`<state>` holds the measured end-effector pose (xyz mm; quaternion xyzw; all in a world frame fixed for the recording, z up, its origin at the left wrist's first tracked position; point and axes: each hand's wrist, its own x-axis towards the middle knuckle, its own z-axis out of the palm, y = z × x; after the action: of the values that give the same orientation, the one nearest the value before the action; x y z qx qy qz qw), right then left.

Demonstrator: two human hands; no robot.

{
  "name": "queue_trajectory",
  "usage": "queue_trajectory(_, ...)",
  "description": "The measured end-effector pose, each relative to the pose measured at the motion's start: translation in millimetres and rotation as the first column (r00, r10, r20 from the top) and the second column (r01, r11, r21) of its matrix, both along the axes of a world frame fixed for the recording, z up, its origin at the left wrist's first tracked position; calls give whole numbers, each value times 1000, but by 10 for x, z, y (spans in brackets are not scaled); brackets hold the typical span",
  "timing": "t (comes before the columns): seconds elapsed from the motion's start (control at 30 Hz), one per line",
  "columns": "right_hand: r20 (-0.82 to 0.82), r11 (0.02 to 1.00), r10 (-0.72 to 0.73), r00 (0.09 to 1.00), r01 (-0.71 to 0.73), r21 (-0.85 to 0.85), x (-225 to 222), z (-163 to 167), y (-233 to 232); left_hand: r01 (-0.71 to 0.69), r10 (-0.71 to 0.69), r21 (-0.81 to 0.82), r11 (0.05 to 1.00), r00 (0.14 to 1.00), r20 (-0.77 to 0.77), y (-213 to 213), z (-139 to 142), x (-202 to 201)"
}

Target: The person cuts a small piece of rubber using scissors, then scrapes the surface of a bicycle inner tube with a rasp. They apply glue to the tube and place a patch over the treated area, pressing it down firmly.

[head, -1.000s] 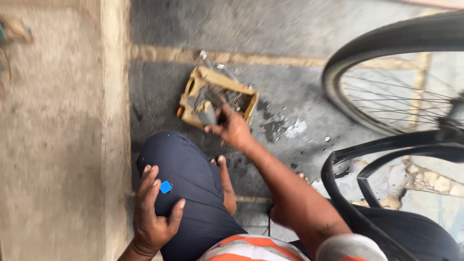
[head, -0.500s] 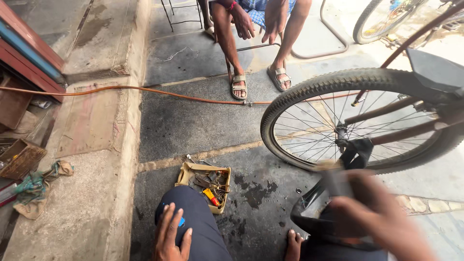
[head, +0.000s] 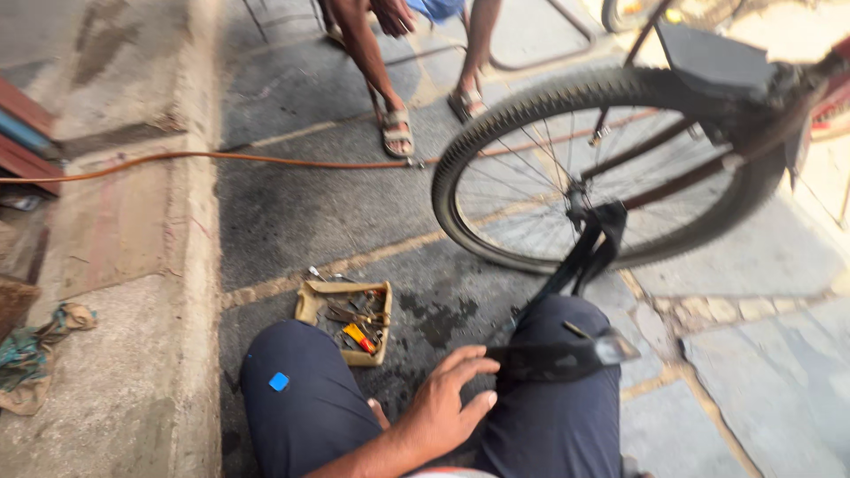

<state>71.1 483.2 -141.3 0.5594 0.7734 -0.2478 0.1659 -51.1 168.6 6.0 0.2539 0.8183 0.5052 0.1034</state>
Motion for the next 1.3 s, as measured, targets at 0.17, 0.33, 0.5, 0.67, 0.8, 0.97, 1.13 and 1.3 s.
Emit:
queue_trajectory(0.17,49,995,91,995,-93,39,429,-384,-35,123,-129,-69,990,988,-90,499,-56,-164)
queue_trajectory(0.33,-543,992,86,835,-24,120,412,-347,410,185,-184,-76,980,983,14,741,-126,-202)
queue_trajectory(0.5,-598,774,-515,614,33,-632,-49,229,531,220,-226,-83,972,972,-65,914,17,-282)
queue_trajectory(0.67,-624,705,-617,480,-15,-709,-979,694,599,338,-278,-261,904,930,242,1036,157,-295)
queue_trajectory(0.8,-947,884,-263,187,-346,-313,-1392,1092,653,386,-343,50,921,742,576,1015,143,-202)
queue_trajectory(0.97,-897,763,438,-66,-500,409,-1795,1493,335,198,-473,433,880,465,748,976,-53,-153)
queue_trajectory(1.13,-774,736,604,190,-505,451,-1941,1420,215,12,-317,351,936,462,828,976,-218,-62)
queue_trajectory(1.3,-682,669,692,237,-565,483,-1943,1220,232,43,-230,282,958,705,671,914,-170,-62)
